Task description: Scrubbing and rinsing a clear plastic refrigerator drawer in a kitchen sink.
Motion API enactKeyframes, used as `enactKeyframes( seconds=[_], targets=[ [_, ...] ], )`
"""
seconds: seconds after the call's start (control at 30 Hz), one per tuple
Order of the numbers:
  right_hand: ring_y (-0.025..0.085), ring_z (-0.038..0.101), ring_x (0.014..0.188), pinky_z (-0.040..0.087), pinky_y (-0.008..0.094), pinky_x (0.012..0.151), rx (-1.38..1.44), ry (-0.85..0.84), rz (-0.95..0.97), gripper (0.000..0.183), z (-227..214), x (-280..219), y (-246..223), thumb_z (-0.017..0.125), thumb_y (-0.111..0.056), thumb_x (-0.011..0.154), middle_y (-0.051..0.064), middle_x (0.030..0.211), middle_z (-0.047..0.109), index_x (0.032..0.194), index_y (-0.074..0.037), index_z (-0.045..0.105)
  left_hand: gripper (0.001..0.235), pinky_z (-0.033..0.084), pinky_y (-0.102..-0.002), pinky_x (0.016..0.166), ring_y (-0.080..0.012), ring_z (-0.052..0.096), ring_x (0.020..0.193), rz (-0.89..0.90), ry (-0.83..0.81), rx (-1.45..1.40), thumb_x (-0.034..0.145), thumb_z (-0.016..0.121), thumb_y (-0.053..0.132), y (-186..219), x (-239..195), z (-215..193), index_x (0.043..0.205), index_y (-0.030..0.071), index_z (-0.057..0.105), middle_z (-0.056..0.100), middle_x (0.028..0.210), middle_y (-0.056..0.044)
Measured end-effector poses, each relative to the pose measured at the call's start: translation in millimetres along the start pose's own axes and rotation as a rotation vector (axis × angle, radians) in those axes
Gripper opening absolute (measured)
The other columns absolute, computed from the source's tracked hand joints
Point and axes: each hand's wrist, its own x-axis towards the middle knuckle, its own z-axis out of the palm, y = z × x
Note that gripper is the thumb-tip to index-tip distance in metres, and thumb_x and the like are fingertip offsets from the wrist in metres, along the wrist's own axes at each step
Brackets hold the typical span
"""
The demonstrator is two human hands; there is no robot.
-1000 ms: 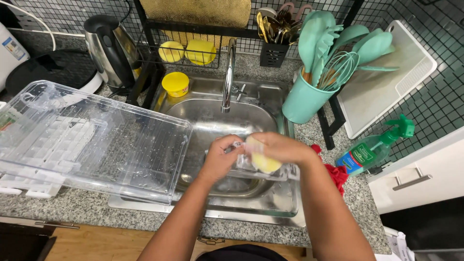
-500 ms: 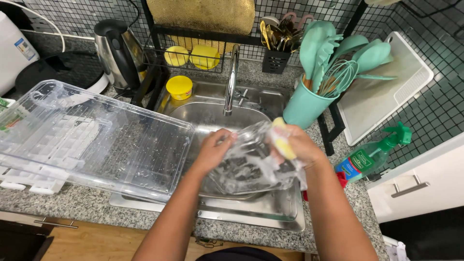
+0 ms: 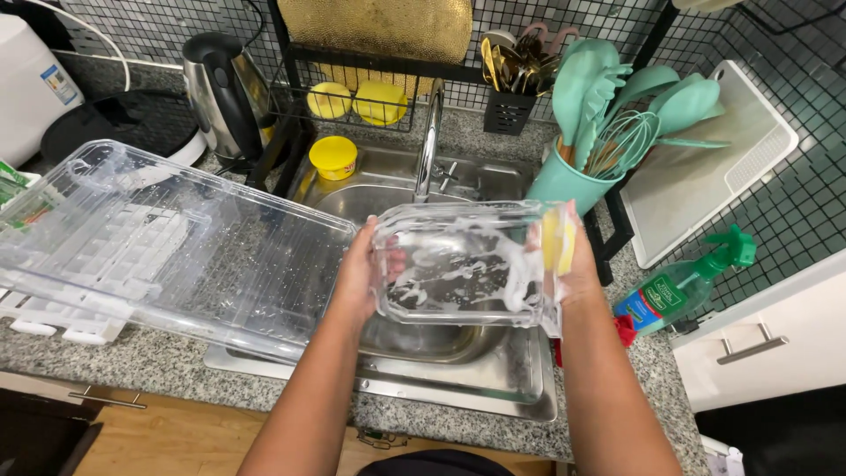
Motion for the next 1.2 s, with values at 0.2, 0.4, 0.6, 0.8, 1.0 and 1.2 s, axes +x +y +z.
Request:
enactKeyframes(
  seconds=[0.2, 0.4, 0.6, 0.8, 1.0, 1.2],
  targets=[
    [0.021, 0.064, 0.073, 0.052, 0.033, 0.062, -0.072, 0.055, -0.028, 0.032, -34.0, 20.1, 10.5, 0.062, -0.043, 0.103, 0.005, 0.085, 0.064, 0.109, -0.012, 0.063, 0.053, 0.044, -0.031, 0.070, -0.0135, 0.057, 0.082, 0.191, -0.005, 0.180, 0.087, 0.078, 0.041, 17.2, -33.8, 13.9, 0.120, 0.006, 0.057, 0.064, 0.097, -0.005],
    [0.022, 0.068, 0.075, 0.058, 0.037, 0.064, -0.005, 0.003, -0.010, 0.034, -54.2, 24.6, 19.3, 0.056, -0.043, 0.103, 0.009, 0.084, 0.069, 0.106, -0.011, 0.065, 0.081, 0.055, -0.035, 0.093, -0.0206, 0.068, 0.106, 0.275, -0.150, 0.172, 0.064, 0.088, 0.004, 23.9, -43.2, 15.8, 0.134, 0.010, 0.047, 0.069, 0.114, -0.010],
    [0.021, 0.070, 0.071, 0.058, 0.036, 0.063, -0.093, 0.122, 0.036, 0.037, -61.7, 34.1, 28.5, 0.052, -0.045, 0.101, 0.008, 0.084, 0.071, 0.100, -0.011, 0.067, 0.075, 0.054, -0.035, 0.090, -0.0191, 0.065, 0.102, 0.282, -0.092, 0.177, 0.066, 0.088, 0.002, 20.1, -44.1, 13.3, 0.129, 0.008, 0.047, 0.066, 0.112, -0.011],
    [0.011, 0.065, 0.071, 0.052, 0.029, 0.065, -0.473, 0.475, -0.257, 0.014, -19.0, 17.0, 21.1, 0.068, -0.020, 0.097, -0.002, 0.089, 0.071, 0.105, -0.009, 0.071, 0.055, 0.056, -0.027, 0.075, -0.0132, 0.068, 0.085, 0.376, -0.064, 0.185, 0.068, 0.089, 0.013, 17.3, -50.2, 19.4, 0.109, 0.007, 0.053, 0.070, 0.095, -0.008],
    [0.019, 0.062, 0.092, 0.056, 0.035, 0.080, -0.670, 0.397, -0.758, 0.025, 43.8, -18.7, 21.2, 0.065, -0.010, 0.094, 0.008, 0.106, 0.060, 0.115, -0.001, 0.054, 0.046, 0.055, -0.026, 0.067, -0.0105, 0.064, 0.074, 0.380, 0.034, 0.336, 0.072, 0.089, 0.024, 13.3, -59.4, 38.2, 0.099, 0.006, 0.055, 0.067, 0.088, -0.004],
    [0.048, 0.030, 0.144, 0.020, 0.059, 0.121, -1.499, 0.115, -1.039, 0.077, 115.7, -63.8, 73.3, 0.068, -0.018, 0.090, 0.030, 0.153, 0.037, 0.155, 0.003, 0.031, 0.028, 0.052, -0.023, 0.069, -0.0059, 0.062, 0.077, 0.441, -0.019, 0.130, 0.082, 0.084, 0.020, -15.9, -43.0, 55.5, 0.094, 0.007, 0.061, 0.070, 0.088, 0.001]
  ],
)
